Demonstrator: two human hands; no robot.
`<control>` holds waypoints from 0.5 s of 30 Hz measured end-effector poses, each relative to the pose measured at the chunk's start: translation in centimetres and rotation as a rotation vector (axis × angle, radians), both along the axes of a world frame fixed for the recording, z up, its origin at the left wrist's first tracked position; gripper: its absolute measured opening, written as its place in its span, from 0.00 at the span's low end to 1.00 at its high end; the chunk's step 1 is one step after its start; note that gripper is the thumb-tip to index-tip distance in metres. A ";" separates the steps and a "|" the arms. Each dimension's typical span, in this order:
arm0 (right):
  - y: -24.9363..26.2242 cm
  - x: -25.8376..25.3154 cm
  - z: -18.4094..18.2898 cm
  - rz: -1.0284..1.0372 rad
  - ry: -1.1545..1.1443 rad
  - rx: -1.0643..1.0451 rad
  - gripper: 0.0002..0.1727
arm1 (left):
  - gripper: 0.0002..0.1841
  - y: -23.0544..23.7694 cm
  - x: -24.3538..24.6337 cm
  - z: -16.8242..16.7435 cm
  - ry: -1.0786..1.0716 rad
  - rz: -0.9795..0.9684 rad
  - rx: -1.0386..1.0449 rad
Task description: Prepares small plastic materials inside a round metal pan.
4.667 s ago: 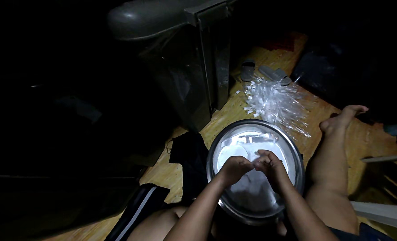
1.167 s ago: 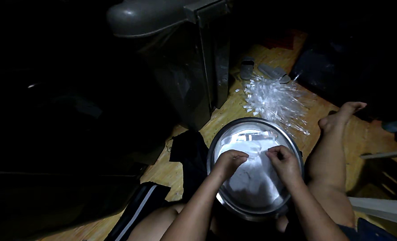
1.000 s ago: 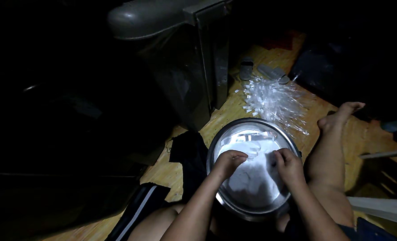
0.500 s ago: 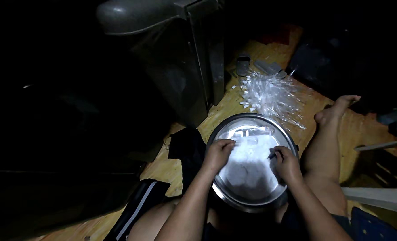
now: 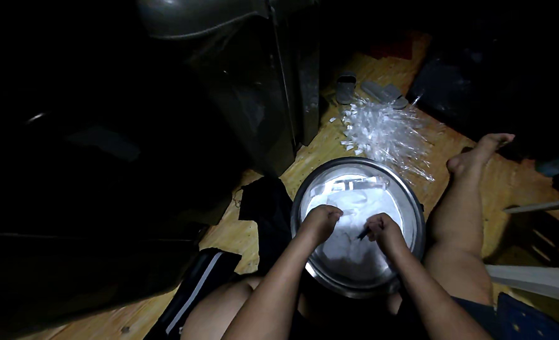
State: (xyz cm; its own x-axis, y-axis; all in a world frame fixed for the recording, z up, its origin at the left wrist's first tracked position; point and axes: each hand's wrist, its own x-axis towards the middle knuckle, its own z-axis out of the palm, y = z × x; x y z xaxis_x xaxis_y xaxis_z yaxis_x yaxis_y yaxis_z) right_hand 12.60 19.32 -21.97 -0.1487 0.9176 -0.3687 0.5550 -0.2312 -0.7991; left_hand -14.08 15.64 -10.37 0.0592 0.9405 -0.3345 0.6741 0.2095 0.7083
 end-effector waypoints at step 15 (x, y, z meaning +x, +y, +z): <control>-0.2 0.0 -1.0 -0.098 0.194 -0.128 0.11 | 0.16 0.0 -0.3 -0.5 -0.029 -0.027 -0.056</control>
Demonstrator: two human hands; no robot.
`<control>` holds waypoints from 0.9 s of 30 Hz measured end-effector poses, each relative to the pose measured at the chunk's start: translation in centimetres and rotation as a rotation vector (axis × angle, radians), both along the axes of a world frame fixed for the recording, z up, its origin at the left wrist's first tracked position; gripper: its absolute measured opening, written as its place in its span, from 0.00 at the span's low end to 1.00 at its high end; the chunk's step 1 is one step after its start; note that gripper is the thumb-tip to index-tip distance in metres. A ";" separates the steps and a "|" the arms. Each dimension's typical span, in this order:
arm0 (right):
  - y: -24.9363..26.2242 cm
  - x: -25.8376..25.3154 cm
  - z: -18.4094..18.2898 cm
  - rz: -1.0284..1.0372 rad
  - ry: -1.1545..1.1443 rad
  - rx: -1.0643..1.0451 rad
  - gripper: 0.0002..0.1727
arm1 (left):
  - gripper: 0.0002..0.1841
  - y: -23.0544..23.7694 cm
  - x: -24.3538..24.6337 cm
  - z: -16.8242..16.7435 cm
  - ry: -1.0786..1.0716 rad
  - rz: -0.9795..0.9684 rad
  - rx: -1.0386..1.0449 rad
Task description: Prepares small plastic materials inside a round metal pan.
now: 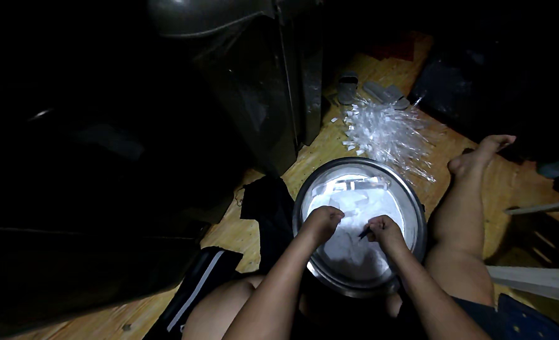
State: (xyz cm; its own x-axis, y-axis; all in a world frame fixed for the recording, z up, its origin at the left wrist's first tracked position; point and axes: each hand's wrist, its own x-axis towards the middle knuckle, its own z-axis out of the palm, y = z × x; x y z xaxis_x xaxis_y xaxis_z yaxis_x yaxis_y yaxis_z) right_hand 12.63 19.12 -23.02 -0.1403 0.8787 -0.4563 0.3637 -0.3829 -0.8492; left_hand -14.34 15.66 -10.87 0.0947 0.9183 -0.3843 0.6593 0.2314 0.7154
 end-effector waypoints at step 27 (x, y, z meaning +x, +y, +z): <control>3.3 -2.6 10.5 -0.111 0.085 0.288 0.10 | 0.16 0.1 0.4 -1.2 -0.117 -0.052 -0.032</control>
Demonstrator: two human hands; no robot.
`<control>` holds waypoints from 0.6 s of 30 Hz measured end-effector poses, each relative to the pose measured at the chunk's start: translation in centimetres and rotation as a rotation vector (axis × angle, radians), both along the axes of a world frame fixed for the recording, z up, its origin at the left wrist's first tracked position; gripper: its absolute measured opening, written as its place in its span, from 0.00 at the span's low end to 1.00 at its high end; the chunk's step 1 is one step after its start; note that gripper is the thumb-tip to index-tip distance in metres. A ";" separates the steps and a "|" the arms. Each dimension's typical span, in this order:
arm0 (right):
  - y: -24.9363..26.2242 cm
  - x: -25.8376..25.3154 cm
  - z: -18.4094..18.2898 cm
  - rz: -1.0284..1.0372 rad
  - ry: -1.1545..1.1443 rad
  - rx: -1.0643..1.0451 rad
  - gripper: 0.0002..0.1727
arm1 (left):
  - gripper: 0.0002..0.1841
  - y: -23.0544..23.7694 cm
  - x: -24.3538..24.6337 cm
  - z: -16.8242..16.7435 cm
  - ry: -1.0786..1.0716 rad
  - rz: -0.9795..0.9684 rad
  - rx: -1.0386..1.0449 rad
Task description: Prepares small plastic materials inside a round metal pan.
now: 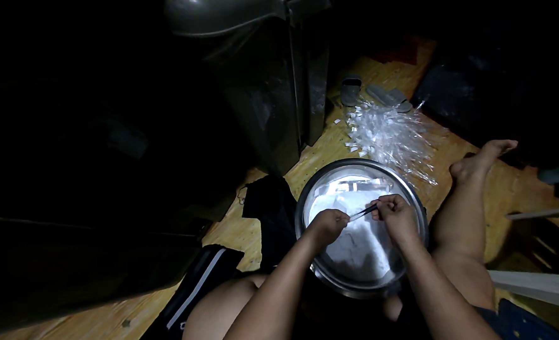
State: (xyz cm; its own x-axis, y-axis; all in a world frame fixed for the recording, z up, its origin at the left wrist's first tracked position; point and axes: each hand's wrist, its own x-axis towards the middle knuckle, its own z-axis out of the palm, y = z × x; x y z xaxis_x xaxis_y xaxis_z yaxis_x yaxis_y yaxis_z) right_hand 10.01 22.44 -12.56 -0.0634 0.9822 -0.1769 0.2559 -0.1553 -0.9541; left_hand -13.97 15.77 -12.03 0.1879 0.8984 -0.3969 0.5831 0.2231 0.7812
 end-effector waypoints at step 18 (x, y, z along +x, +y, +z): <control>-1.3 1.0 3.7 0.136 -0.597 0.503 0.08 | 0.15 0.6 0.3 -0.2 -0.168 0.140 -0.083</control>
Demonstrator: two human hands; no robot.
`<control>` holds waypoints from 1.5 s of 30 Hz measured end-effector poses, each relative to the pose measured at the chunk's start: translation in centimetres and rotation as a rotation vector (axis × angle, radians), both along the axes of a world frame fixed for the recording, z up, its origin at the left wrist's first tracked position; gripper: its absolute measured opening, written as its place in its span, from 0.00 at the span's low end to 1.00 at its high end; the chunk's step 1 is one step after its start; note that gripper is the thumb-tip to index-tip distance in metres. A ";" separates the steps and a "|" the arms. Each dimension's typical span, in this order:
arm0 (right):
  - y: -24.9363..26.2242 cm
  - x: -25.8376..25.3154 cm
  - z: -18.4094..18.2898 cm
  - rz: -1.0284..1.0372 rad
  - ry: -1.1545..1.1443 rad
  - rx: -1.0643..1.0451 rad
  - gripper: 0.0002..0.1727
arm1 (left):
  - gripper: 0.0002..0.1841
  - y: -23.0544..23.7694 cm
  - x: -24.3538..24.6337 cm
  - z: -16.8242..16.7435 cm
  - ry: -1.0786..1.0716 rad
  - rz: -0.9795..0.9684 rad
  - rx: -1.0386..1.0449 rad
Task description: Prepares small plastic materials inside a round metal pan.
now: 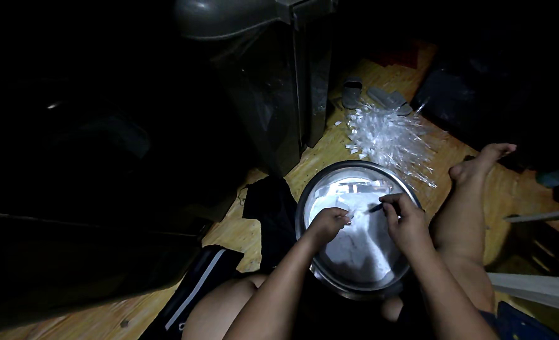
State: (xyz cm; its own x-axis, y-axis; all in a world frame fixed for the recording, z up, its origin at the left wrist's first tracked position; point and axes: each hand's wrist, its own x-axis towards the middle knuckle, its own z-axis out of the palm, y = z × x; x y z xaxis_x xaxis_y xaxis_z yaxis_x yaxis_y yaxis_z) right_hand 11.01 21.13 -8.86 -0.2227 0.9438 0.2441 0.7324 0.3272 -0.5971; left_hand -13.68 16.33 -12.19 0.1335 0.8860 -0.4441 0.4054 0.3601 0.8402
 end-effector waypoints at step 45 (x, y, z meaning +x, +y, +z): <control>0.2 -0.8 -0.9 0.272 0.188 -0.047 0.05 | 0.28 -1.3 3.1 1.1 0.075 -0.007 0.604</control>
State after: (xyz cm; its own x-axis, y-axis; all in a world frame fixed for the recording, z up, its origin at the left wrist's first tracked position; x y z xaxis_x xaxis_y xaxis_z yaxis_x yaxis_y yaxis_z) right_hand 10.17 21.35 -9.74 -0.4231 0.8671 0.2628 0.4974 0.4648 -0.7325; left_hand -10.61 15.07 -11.13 0.1279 0.9834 0.1285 0.4723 -0.1744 0.8640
